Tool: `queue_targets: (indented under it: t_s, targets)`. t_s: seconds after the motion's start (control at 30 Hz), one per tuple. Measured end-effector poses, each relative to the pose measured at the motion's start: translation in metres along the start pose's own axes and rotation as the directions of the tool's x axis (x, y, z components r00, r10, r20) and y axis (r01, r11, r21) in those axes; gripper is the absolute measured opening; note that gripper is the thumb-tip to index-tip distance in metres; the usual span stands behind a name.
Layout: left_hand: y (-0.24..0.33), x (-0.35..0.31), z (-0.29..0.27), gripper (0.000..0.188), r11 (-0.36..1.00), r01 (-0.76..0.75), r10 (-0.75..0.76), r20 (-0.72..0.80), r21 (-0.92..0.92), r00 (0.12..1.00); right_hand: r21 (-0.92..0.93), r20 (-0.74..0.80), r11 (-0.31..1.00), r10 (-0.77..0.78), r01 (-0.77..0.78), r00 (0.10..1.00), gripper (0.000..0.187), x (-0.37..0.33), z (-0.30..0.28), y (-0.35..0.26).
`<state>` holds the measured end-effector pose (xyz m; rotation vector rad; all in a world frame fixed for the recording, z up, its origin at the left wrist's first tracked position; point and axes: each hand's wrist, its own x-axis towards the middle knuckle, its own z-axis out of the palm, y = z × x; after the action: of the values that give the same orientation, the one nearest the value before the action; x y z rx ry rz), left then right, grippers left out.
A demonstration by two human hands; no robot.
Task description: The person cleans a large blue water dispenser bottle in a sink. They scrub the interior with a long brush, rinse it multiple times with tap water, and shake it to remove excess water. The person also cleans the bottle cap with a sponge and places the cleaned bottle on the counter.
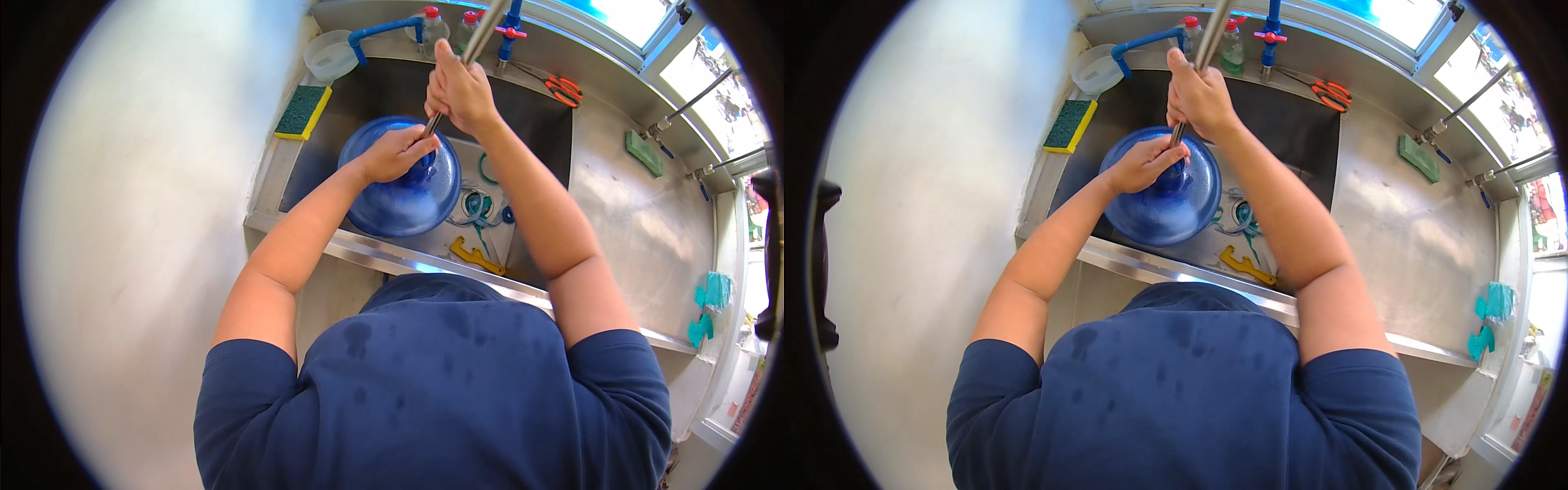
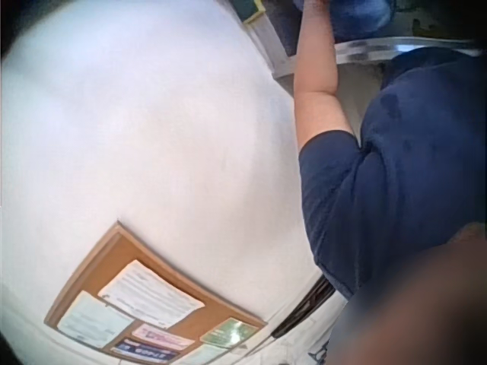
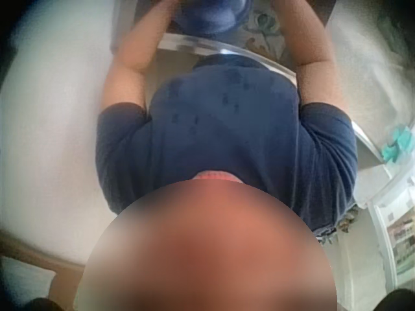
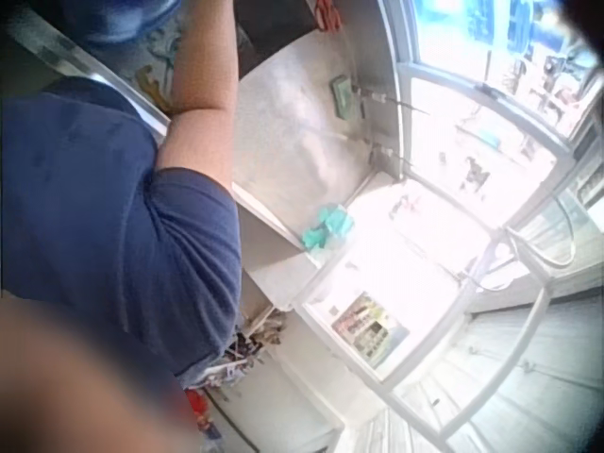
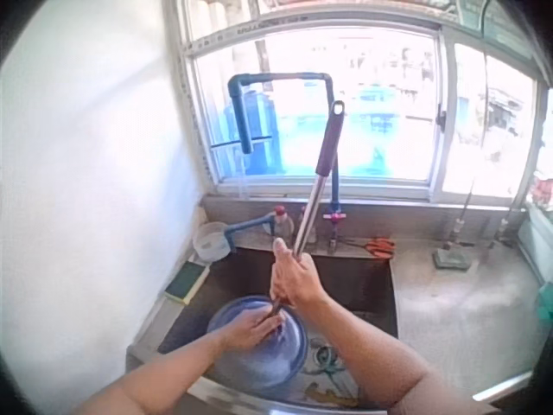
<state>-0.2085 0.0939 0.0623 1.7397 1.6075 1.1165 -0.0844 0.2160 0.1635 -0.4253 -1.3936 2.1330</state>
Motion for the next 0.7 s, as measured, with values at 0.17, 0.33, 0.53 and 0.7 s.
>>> queue_targets:
  t_s: [0.17, 0.33, 0.53, 0.7]
  targets:
    - [0.007, 0.019, 0.038, 0.037, 0.984, 0.026, 0.081, -0.575, 0.175, 0.814, -0.328, -0.506, 0.865, -0.500, 0.380, 0.703, 0.055, 0.041, 0.017, 0.012]
    - [-0.023, 0.032, 0.033, 0.032, 0.999, 0.048, -0.030, -0.524, 0.020, 0.851, -0.433, -0.264, 0.743, -0.646, 0.511, 0.716, 0.049, 0.035, 0.021, 0.009]
    - [-0.034, 0.035, 0.034, 0.046, 0.991, 0.004, 0.055, -0.439, 0.133, 0.897, -0.234, -0.301, 0.784, -0.621, 0.575, 0.724, 0.055, 0.048, -0.020, 0.014]
    - [-0.001, 0.067, 0.005, 0.048, 0.986, 0.137, -0.140, 0.028, 0.091, 0.990, -0.129, -0.737, 0.895, -0.374, 0.426, 0.563, 0.058, 0.062, -0.039, 0.003]
